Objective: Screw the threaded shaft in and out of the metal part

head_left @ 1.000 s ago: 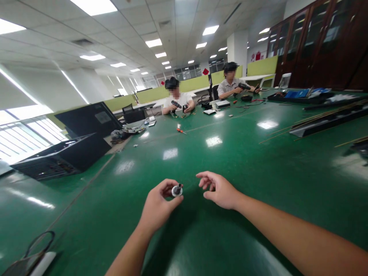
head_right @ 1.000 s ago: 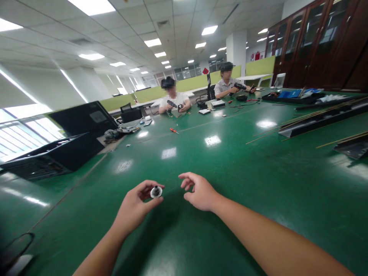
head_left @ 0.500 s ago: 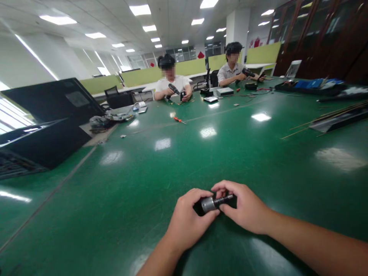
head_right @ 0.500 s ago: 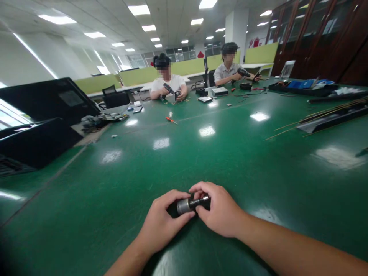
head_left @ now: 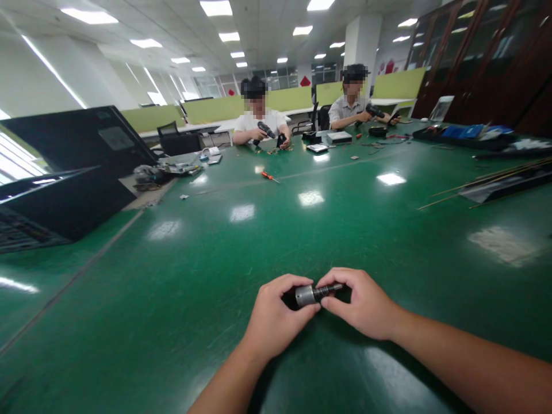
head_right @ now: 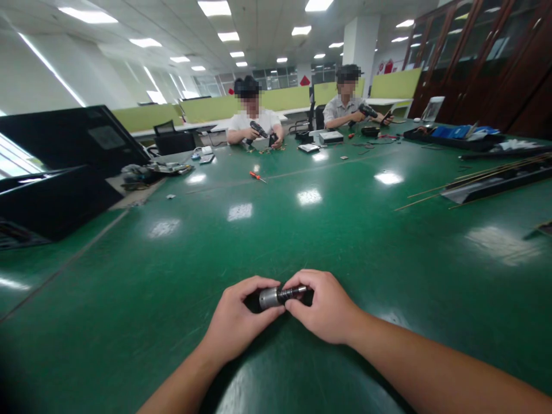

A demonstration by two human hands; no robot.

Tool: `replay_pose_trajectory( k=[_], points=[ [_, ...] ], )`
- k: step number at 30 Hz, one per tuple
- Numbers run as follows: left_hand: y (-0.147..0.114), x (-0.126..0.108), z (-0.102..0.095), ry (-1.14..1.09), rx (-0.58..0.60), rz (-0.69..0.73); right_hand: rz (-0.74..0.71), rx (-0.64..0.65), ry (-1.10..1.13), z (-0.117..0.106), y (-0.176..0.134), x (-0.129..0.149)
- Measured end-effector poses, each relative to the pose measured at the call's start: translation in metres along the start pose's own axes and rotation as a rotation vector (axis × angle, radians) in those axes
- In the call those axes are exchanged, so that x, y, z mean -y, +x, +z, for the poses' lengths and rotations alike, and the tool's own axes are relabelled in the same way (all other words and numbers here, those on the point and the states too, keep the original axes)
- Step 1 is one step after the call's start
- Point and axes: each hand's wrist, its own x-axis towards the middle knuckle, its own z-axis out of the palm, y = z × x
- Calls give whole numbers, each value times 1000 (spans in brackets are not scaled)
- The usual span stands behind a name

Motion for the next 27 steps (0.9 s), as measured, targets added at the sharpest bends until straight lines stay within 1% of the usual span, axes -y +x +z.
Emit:
replay_pose_trajectory(
  k=[9,27],
  points=[
    [-2,1,0,19,-28,12,5,-14,14,-1,1,1],
    [-1,-2,0,13,-6,-5,20,-15,7,-1,1,5]
  ],
)
